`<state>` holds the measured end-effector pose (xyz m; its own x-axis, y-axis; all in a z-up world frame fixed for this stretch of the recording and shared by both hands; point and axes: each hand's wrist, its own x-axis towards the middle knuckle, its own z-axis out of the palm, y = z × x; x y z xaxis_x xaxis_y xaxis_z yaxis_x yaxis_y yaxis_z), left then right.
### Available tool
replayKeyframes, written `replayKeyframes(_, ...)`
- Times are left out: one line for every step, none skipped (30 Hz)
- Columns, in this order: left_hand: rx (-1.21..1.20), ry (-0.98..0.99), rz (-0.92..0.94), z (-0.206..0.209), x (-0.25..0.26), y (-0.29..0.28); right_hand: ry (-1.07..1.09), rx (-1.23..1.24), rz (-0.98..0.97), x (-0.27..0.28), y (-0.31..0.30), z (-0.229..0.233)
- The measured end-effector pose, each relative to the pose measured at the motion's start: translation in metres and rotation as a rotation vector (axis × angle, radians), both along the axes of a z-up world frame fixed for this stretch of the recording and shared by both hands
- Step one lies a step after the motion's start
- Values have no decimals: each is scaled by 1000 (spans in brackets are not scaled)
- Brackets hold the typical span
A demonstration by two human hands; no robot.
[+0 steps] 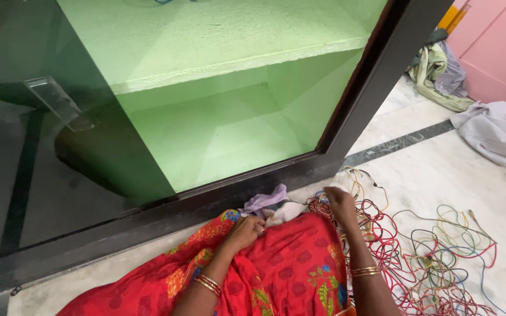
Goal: The person sits on the floor and organizes tangled electrical wires by wiping them with a cloth, coiling them, and placing them into a green cabinet shelf. The person handles multiple wire colors and a white plug, repeatedly wiping and coiling each wire before storing it.
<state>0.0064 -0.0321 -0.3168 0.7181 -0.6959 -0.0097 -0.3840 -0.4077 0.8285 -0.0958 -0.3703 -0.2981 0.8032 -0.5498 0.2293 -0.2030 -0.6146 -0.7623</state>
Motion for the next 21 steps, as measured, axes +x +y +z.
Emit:
replayKeyframes(46, 39, -15, -5, -2, 2, -2, 4, -41, -4, -15, -7)
replayKeyframes(92, 78, -31, -7, -4, 2, -5, 9, -82, -5, -28, -12)
replayKeyframes(85, 84, -35, -8, -3, 2, -6, 12, -123, -4, -38, -17)
replayKeyframes(79, 90, -39, -8, -2, 1, -21, -41, -94, -1, -46, -20)
replayKeyframes(75, 98, -42, -8, -3, 2, -35, -93, -64, 2, -50, -24)
replayKeyframes(52, 88, -47, -7, -4, 3, -48, -145, -34, 4, -53, -27)
replayKeyframes(29, 74, -52, -6, -3, 2, 85, -112, -21, 7, -53, -28)
replayKeyframes(6, 61, -56, -5, -4, 2, 218, -78, -7, 11, -51, -30)
replayKeyframes(19, 66, -45, -3, -4, 2, 350, -45, 7, 14, -50, -32)
replayKeyframes(33, 71, -35, -2, -5, 2, 308, -107, 45, 15, -48, -34)
replayKeyframes(46, 77, -23, -1, -7, 2, 268, -168, 84, 17, -44, -36)
replayKeyframes(61, 91, -14, 0, -8, 3, 226, -230, 124, 18, -41, -38)
replayKeyframes(75, 104, -3, 1, -9, 3, 217, -306, 104, 20, -39, -38)
replayKeyframes(90, 117, 7, 3, -9, 4, 207, -383, 85, 23, -37, -39)
replayKeyframes(78, 116, 9, 4, -10, 5, 198, -458, 63, 23, -36, -40)
replayKeyframes(66, 115, 11, 4, -10, 5, 233, -485, 47, 25, -35, -41)
replayKeyframes(54, 114, 11, 5, -11, 5, 269, -513, 29, 26, -37, -41)
replayKeyframes(56, 116, 9, 5, -11, 5, 304, -541, 10, 26, -38, -41)
replayKeyframes(56, 116, 8, 6, -11, 5, 326, -540, -2, 26, -40, -41)
replayKeyframes(57, 116, 7, 6, -11, 6, 347, -539, -14, 26, -41, -40)
replayKeyframes(64, 124, 6, 5, -11, 6, 369, -539, -25, 24, -43, -39)
